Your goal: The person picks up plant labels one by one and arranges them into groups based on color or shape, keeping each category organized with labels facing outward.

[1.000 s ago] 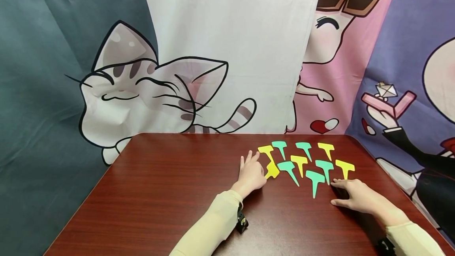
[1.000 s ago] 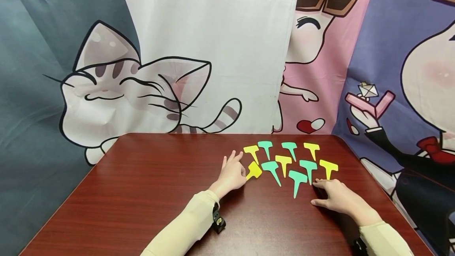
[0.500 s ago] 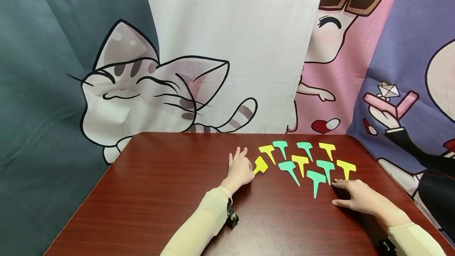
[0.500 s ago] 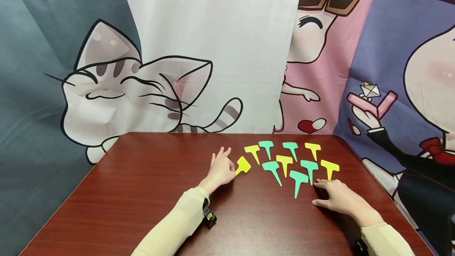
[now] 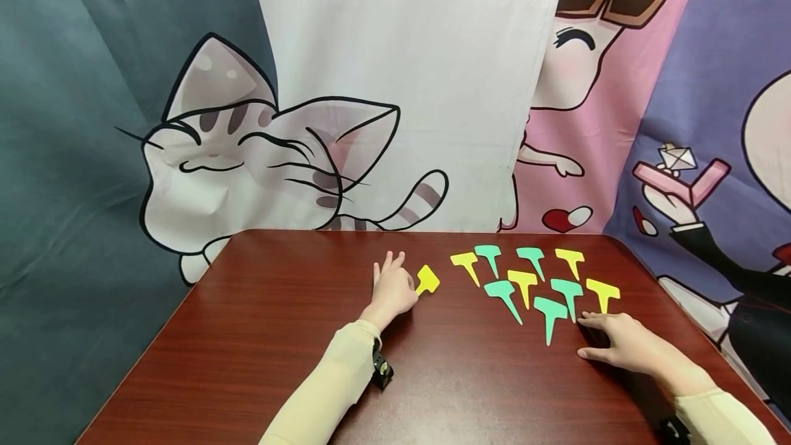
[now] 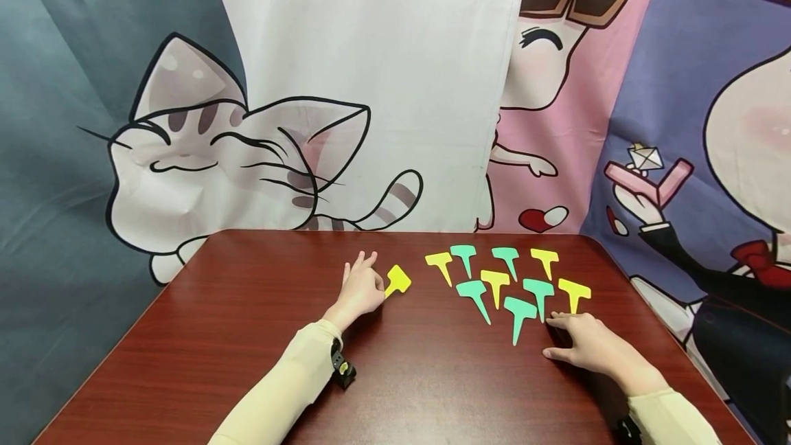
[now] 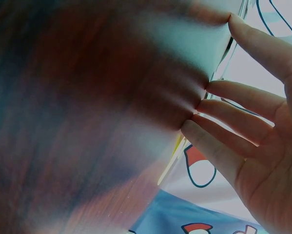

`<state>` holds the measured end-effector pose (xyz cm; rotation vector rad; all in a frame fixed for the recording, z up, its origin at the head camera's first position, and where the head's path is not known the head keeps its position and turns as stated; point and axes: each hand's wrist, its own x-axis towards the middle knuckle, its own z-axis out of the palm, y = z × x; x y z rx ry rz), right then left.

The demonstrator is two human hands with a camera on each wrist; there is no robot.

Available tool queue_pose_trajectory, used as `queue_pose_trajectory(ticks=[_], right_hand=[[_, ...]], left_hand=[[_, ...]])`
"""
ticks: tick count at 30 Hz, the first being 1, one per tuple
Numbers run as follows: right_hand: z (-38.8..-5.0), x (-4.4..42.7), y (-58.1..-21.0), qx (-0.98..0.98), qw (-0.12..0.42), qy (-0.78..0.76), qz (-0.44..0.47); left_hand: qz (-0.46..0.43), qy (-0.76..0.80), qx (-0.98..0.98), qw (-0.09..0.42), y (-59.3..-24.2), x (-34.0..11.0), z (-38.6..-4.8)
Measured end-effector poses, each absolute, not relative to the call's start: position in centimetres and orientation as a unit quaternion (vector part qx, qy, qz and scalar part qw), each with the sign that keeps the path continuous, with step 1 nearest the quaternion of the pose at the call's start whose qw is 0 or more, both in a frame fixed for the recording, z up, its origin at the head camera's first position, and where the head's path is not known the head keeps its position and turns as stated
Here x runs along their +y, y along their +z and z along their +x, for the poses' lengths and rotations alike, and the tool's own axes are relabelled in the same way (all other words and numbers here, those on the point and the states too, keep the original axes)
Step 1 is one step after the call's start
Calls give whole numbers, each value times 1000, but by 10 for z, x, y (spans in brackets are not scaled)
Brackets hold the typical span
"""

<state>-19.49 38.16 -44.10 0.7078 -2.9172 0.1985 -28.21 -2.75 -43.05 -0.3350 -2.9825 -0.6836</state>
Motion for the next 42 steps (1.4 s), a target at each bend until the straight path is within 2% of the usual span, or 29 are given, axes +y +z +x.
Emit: queue_pose_trajectory(ticks=[17, 42], right_hand=[[-195, 381, -441, -969, 51, 68, 231], [-196, 381, -441, -969, 58, 66, 233]], left_hand=[[-71, -224, -971, 37, -430, -66, -291], [-23, -226, -973, 42, -432, -124, -299]])
